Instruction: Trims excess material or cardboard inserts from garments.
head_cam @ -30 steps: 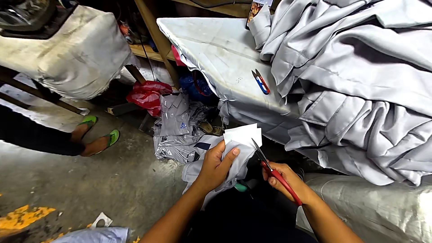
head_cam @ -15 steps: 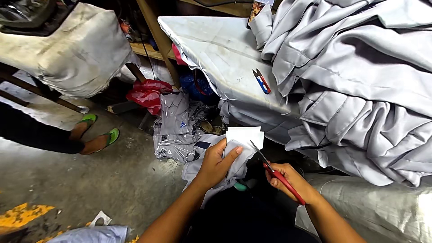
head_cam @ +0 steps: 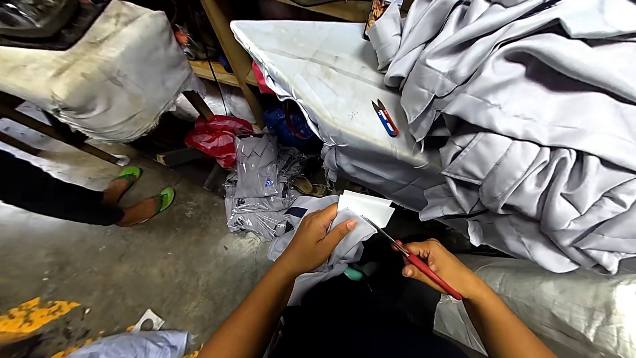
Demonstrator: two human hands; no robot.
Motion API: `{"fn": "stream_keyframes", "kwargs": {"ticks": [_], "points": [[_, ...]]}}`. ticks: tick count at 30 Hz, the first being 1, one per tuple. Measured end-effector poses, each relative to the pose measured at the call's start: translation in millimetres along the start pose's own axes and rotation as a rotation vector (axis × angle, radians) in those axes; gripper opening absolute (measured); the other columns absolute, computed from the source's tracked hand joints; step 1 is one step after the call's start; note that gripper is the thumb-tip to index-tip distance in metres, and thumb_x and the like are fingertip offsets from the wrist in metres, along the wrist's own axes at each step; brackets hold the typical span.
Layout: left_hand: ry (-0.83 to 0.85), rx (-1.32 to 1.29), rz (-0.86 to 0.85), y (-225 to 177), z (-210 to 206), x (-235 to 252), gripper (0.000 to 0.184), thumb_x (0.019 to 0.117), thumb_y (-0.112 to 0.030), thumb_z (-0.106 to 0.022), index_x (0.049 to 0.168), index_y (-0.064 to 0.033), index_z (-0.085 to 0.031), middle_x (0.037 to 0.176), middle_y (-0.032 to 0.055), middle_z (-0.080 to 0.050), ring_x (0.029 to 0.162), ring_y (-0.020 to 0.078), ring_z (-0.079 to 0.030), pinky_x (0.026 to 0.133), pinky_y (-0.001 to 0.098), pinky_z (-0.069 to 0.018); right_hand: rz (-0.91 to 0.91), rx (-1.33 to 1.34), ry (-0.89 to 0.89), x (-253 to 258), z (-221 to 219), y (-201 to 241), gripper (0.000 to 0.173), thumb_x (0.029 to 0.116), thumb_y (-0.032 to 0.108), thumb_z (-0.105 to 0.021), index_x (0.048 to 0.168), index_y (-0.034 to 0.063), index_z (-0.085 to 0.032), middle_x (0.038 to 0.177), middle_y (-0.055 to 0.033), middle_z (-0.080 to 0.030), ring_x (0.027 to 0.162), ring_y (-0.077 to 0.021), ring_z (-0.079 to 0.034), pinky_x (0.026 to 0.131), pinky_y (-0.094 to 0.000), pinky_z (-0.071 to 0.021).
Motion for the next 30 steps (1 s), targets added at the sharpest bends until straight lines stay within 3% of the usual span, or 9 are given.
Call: {"fn": "stream_keyframes", "kwargs": {"ticks": [6,14,20,27,30], "points": [[0.088,-0.053,-0.005,-0.3,-2.6,0.3,0.028,0.1059,-0.027,-0.053,0.106,-0.0024,-0.067,0.087,-0.0047,-0.069,0.082,-0.0041,-0.064,0.079,0.0196,-0.0548,-0.002,-0.017,0.036,1.2,-2.8,1.4,0.068,0.0893,0.078,-0.054,0.073,0.0125,-0.058,0.058,0.0092,-0.044,0.052,0.0034,-0.041,0.049,-0.0177,-0.0327],[0.099,-0.111,-0.002,1.4,-0.7,-1.6,0.024,0.1056,-0.023,-0.054,0.107,-0.0023,-0.067,0.088,-0.0063,-0.069,0.082,-0.0048,-0.064,0.079,0.0183,-0.0551,0.004,0.020,-0.029,3.2,-9.1,1.0,0.063,0.0898,0.071,-0.061,0.065,0.0131,-0.056,0.053,0.0126,-0.041,0.048,0.0080,-0.037,0.046,-0.0140,-0.0277],[0.164,-0.107,-0.037,-0.3,-5.7,-0.7,0.028,0.1062,-0.026,-0.054,0.106,-0.0015,-0.067,0.088,-0.0049,-0.068,0.083,-0.0046,-0.063,0.079,0.0185,-0.0539,0.019,0.015,0.000,6.2,-13.9,2.2,0.066,0.0906,0.075,-0.055,0.072,0.0120,-0.057,0.057,0.0100,-0.044,0.052,0.0053,-0.040,0.048,-0.0157,-0.0317],[0.158,-0.137,-0.026,1.5,-5.3,-3.1,0.026,0.1056,-0.024,-0.055,0.106,-0.0013,-0.067,0.089,-0.0061,-0.069,0.084,-0.0054,-0.064,0.080,0.0179,-0.0544,0.002,0.072,-0.036,7.3,-19.5,-0.2,0.060,0.0915,0.066,-0.063,0.066,0.0122,-0.056,0.053,0.0120,-0.044,0.048,0.0080,-0.039,0.045,-0.0136,-0.0302],[0.195,-0.117,-0.056,2.5,-6.4,-3.1,0.028,0.1057,-0.027,-0.055,0.105,-0.0017,-0.067,0.088,-0.0056,-0.068,0.083,-0.0053,-0.062,0.079,0.0185,-0.0534,0.033,0.089,0.009,7.7,-20.9,1.8,0.064,0.0926,0.071,-0.057,0.070,0.0112,-0.058,0.056,0.0100,-0.045,0.050,0.0065,-0.041,0.047,-0.0141,-0.0325]]}}
Point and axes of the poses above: each hand's wrist, its own x-axis towards the middle knuckle, its own z-axis out of the back of the hand, y = z × x, the point moved 5 cm from there along x, towards the middle knuckle
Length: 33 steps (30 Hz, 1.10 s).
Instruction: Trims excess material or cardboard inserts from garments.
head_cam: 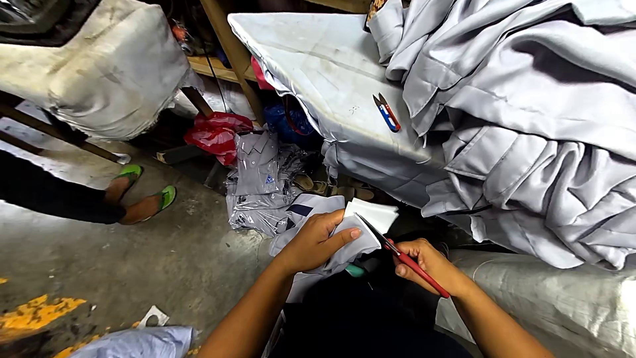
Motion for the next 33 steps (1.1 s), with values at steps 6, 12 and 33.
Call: {"fn": "stream_keyframes", "kwargs": {"ticks": [6,12,33], "points": [[0.066,0.041,-0.022,0.3,-2.5,-0.6,0.031,0.1056,-0.030,-0.055,0.104,-0.0012,-0.068,0.086,-0.0039,-0.067,0.081,-0.0050,-0.061,0.078,0.0187,-0.0513,-0.030,0.002,0.032,2.4,-1.3,0.4,0.061,0.0924,0.068,-0.060,0.069,0.0119,-0.057,0.055,0.0111,-0.045,0.050,0.0071,-0.041,0.047,-0.0141,-0.0322],[0.133,0.164,-0.017,1.7,-5.7,-3.2,0.033,0.1051,-0.033,-0.055,0.101,-0.0025,-0.068,0.081,0.0000,-0.065,0.078,0.0008,-0.059,0.077,0.0252,-0.0487,-0.112,0.108,-0.118,6.3,5.1,2.0,0.050,0.0918,0.060,-0.067,0.069,0.0158,-0.059,0.056,0.0155,-0.050,0.047,0.0086,-0.045,0.044,-0.0123,-0.0380],[-0.284,0.200,-0.108,14.9,10.2,-27.7,0.054,0.1071,-0.050,-0.043,0.080,-0.0070,-0.062,0.076,-0.0005,-0.061,0.078,0.0043,-0.061,0.086,0.0258,-0.0497,0.335,-0.106,-0.816,63.1,-6.3,43.2,0.015,0.0860,0.010,-0.067,0.078,-0.0027,-0.067,0.066,-0.0017,-0.064,0.060,0.0041,-0.056,0.057,-0.0123,-0.0467]]}}
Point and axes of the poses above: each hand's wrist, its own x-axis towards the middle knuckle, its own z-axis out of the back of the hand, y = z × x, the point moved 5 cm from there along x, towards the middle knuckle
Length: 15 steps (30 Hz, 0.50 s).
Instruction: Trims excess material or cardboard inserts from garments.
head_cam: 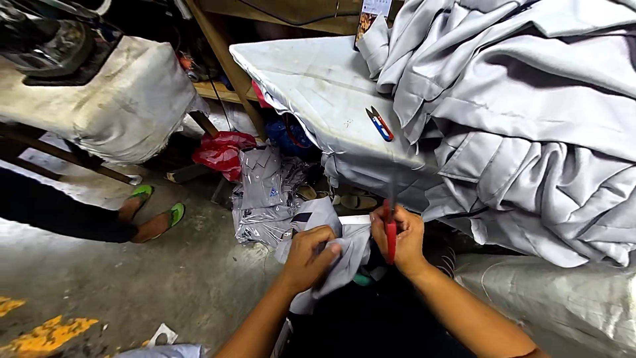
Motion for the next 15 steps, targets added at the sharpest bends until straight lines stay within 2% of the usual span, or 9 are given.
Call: {"fn": "stream_keyframes", "kwargs": {"ticks": [1,2,3,5,7,8,10,12,15], "points": [[-0.049,-0.184,0.093,5.3,-5.0,-1.6,0.056,0.1055,-0.058,-0.038,0.081,-0.0127,-0.059,0.076,-0.0086,-0.056,0.075,-0.0027,-0.055,0.074,0.0181,-0.0464,0.022,0.088,-0.036,-0.4,-2.1,3.2,0.015,0.0868,0.009,-0.066,0.077,-0.0033,-0.066,0.068,0.0000,-0.065,0.062,0.0064,-0.056,0.059,-0.0105,-0.0474],[-0.080,-0.318,0.199,8.8,-9.8,-1.8,0.058,0.1028,-0.065,-0.035,0.087,-0.0157,-0.060,0.080,-0.0126,-0.057,0.077,-0.0053,-0.054,0.072,0.0163,-0.0456,0.038,0.150,-0.061,-1.2,-4.0,6.2,0.014,0.0877,0.008,-0.066,0.079,-0.0025,-0.066,0.069,0.0020,-0.066,0.064,0.0079,-0.057,0.061,-0.0099,-0.0488],[-0.082,-0.399,0.283,8.7,-13.6,-1.0,0.062,0.1011,-0.069,-0.034,0.096,-0.0140,-0.062,0.089,-0.0121,-0.060,0.085,-0.0050,-0.056,0.078,0.0177,-0.0480,0.053,0.192,-0.080,-2.0,-5.8,9.2,0.012,0.0886,0.008,-0.066,0.080,-0.0013,-0.067,0.071,0.0037,-0.067,0.066,0.0087,-0.059,0.063,-0.0096,-0.0500],[-0.029,-0.485,0.385,-4.9,-18.5,2.0,0.059,0.1057,-0.055,-0.039,0.117,-0.0034,-0.064,0.108,-0.0084,-0.066,0.104,-0.0051,-0.060,0.096,0.0201,-0.0493,0.078,0.226,-0.130,-3.3,-8.3,15.1,0.010,0.0890,0.008,-0.066,0.082,0.0006,-0.067,0.072,0.0060,-0.067,0.067,0.0096,-0.059,0.063,-0.0088,-0.0504],[0.012,-0.532,0.448,-20.0,-22.2,9.1,0.033,0.1061,-0.037,-0.047,0.091,-0.0173,-0.068,0.084,-0.0171,-0.067,0.081,-0.0093,-0.062,0.077,0.0153,-0.0525,0.091,0.222,-0.186,-1.3,-7.0,19.5,0.009,0.0893,0.008,-0.066,0.082,0.0028,-0.068,0.073,0.0078,-0.068,0.068,0.0100,-0.060,0.064,-0.0088,-0.0513],[0.073,-0.544,0.414,-23.6,-22.9,13.2,0.032,0.1055,-0.030,-0.049,0.080,-0.0210,-0.066,0.074,-0.0189,-0.063,0.071,-0.0096,-0.059,0.067,0.0141,-0.0496,0.089,0.208,-0.194,0.7,-5.0,20.9,0.008,0.0894,0.008,-0.065,0.083,0.0037,-0.068,0.073,0.0086,-0.068,0.068,0.0103,-0.060,0.065,-0.0087,-0.0513],[0.180,-0.466,0.305,-25.4,-17.3,19.4,0.027,0.1055,-0.020,-0.052,0.084,-0.0163,-0.068,0.077,-0.0165,-0.064,0.073,-0.0086,-0.060,0.069,0.0146,-0.0506,0.054,0.185,-0.119,6.1,0.5,19.9,0.009,0.0894,0.007,-0.065,0.083,0.0019,-0.068,0.073,0.0075,-0.067,0.067,0.0102,-0.059,0.064,-0.0087,-0.0505],[0.192,-0.232,0.250,-21.8,-6.3,20.9,0.027,0.1047,-0.023,-0.054,0.090,-0.0078,-0.071,0.084,-0.0100,-0.065,0.082,-0.0059,-0.060,0.079,0.0185,-0.0509,-0.067,0.138,0.076,9.1,9.5,11.5,0.018,0.0921,0.015,-0.068,0.084,-0.0008,-0.069,0.071,0.0063,-0.065,0.063,0.0100,-0.056,0.060,-0.0093,-0.0481],[0.158,-0.065,0.251,-18.1,12.1,21.0,0.031,0.1037,-0.026,-0.052,0.091,-0.0064,-0.073,0.087,-0.0070,-0.068,0.088,-0.0045,-0.061,0.085,0.0226,-0.0511,-0.249,-0.048,0.441,5.0,32.9,-7.7,0.055,0.0924,0.059,-0.064,0.089,0.0045,-0.070,0.070,0.0064,-0.061,0.061,0.0043,-0.052,0.056,-0.0176,-0.0452]]}}
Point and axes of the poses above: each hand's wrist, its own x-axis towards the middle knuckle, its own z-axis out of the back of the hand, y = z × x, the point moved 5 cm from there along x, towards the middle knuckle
